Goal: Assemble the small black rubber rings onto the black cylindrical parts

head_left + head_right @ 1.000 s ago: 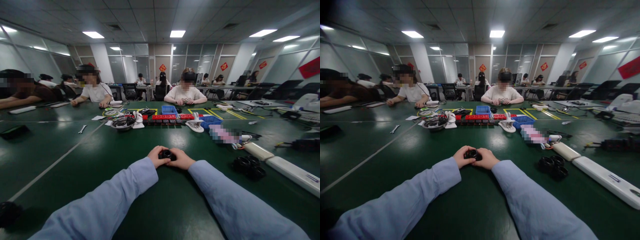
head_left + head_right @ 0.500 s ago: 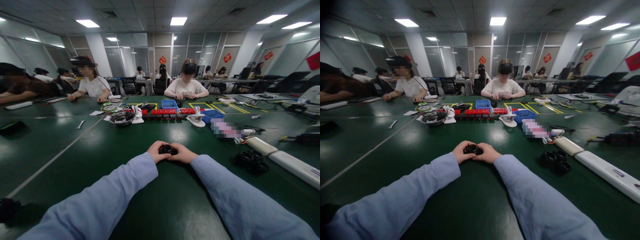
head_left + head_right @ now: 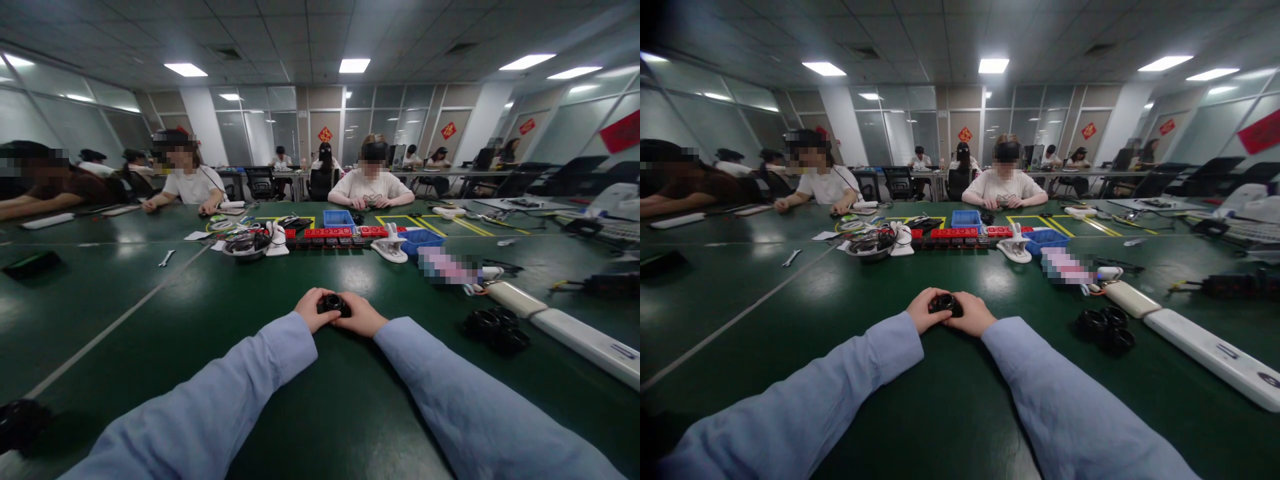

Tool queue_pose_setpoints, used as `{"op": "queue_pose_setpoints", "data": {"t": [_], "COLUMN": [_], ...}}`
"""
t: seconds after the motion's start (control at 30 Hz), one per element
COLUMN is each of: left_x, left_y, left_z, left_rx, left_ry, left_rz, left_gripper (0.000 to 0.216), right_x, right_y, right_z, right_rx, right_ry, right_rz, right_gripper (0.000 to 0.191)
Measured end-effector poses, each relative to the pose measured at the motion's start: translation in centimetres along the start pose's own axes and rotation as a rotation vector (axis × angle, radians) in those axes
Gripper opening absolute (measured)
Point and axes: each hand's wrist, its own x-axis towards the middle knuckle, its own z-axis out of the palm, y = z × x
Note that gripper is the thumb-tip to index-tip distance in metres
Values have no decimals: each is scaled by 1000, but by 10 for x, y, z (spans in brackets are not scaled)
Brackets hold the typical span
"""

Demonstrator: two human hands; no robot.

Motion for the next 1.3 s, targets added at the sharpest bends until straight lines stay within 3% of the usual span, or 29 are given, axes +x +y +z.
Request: {"op": "queue_pose_setpoints", "data": {"t": [0.6, 0.9, 1.07, 1.3], "left_x": [1, 3, 1, 0], "left_y": [-4, -1, -4, -4], "left_z": [0, 9, 4, -1], "left_rx": [-28, 70, -10, -24], "left_ry": [-36, 146, 49, -31], "left_rz": [-8, -77, -36, -9], "left_gripper": [38, 38, 37, 39], "right_x": [2, 5, 1, 1], "right_y": [4, -7, -5, 9], "right_z": [-4, 9, 4, -3], "right_rx": [63, -134, -13, 90], "right_ry": [-62, 116, 67, -60], "right_rz": [-12, 226, 77, -62], "right_gripper": [36, 30, 45, 41]}}
